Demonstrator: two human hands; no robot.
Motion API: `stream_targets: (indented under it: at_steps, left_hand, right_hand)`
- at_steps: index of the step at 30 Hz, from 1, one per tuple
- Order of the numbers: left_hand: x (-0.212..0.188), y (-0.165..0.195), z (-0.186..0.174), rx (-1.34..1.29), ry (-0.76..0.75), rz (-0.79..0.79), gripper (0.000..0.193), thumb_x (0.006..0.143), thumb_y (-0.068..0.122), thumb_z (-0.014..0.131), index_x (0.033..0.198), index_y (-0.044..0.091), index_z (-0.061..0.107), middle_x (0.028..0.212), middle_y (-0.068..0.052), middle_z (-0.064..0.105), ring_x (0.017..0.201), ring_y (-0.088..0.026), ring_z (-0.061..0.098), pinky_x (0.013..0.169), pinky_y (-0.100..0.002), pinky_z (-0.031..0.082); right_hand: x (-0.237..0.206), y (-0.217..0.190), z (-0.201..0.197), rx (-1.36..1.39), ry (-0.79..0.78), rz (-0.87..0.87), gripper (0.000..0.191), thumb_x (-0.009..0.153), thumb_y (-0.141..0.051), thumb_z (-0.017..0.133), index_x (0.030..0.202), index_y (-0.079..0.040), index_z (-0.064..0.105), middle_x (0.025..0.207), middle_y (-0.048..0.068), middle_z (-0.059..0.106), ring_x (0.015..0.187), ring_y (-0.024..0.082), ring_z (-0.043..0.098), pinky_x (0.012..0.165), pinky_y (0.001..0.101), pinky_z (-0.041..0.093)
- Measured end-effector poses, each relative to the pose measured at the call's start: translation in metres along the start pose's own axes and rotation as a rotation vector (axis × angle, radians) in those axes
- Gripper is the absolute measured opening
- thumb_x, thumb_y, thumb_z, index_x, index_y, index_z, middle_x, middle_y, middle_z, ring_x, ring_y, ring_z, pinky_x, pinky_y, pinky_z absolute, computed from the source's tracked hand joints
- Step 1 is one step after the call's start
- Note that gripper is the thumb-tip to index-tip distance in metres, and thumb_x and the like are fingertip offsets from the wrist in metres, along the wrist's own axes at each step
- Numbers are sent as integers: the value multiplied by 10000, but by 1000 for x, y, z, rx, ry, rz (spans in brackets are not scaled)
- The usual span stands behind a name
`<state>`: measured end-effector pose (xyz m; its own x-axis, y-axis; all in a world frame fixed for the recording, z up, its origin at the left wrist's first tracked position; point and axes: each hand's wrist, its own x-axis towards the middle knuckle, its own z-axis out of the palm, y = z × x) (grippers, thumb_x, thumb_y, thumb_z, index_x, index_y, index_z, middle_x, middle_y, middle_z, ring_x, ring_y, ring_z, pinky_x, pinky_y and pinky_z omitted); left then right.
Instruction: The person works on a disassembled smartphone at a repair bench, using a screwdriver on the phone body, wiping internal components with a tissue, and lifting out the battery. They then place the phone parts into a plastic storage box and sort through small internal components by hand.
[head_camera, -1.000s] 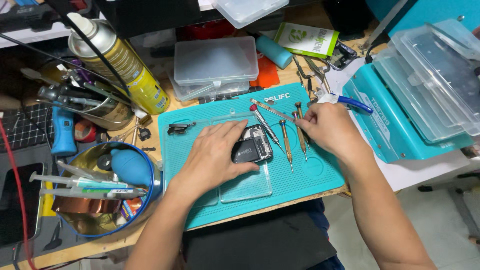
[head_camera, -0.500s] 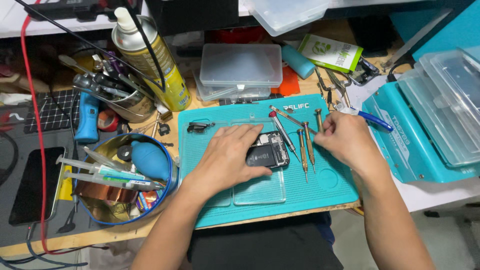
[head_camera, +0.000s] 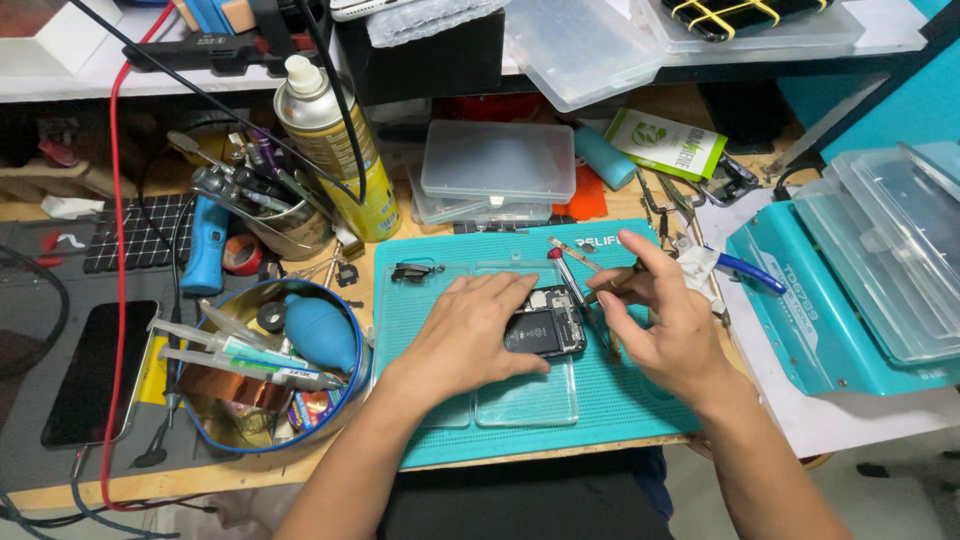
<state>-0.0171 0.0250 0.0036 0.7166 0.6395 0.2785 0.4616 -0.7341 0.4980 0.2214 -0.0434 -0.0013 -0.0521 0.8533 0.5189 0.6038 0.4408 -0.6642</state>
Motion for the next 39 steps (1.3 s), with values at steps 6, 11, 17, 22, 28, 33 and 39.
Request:
stream_targets:
  at_steps: [6,11,17,22,28,33,39]
  left_hand:
    - [1,0,0,-27,3,-7,960,586,404,929,1365,-21,563,1246,-184,642,1106,-389,616,965,-469,465]
    - [2,1,-2,-64,-6,-19,944,582,383,932,1356,-24,573,1216,-175,654,1058,-386,642,908,-455,512]
    - [3,2,-3,-51,-43,-47,946,598,387,928,1371,-18,563,1193,-167,657,1053,-376,651,859,-456,530]
    - [3,1,-2,-57,-6,-13,939,595,391,924,1361,-18,568,1193,-165,661,1043,-377,657,852,-457,536]
    - [3,1,-1,-45,-19,-32,929,597,398,924,1360,-1,574,1169,-152,667,1015,-378,662,831,-462,537]
    - [3,0,-1,-52,-1,-7,922,597,400,925,1353,0,581,1161,-148,674,1018,-371,667,835,-458,540]
    - [4,-1,1,-45,-3,-16,926,590,403,928,1350,3,583,1143,-147,676,1010,-366,671,838,-449,542]
  right_hand:
    - [3,1,5,-39,-41,-85,613,919,37,683,1474,-18,429,1052,138,757,966,215,779,848,323,632]
    - [4,-1,5,-56,-51,-73,584,913,26,692,1450,-25,469,1030,137,758,936,213,779,827,317,633]
    - [6,-3,5,-60,-72,-92,590,911,20,694,1455,-43,475,1027,137,757,938,212,776,828,317,635]
    - [8,-5,3,-62,-93,-95,575,913,15,699,1442,-57,485,1026,119,760,904,205,776,805,313,634]
    - [14,-11,1,-178,-90,-110,543,878,-24,762,1377,-66,554,991,115,755,852,206,767,759,307,616]
    - [18,-13,-3,-108,-132,-119,579,851,-13,765,1394,-66,570,1023,127,762,869,214,762,768,315,606]
    - [17,-10,2,-58,-108,-130,483,897,45,709,1352,-82,610,1033,113,773,938,203,786,814,301,627]
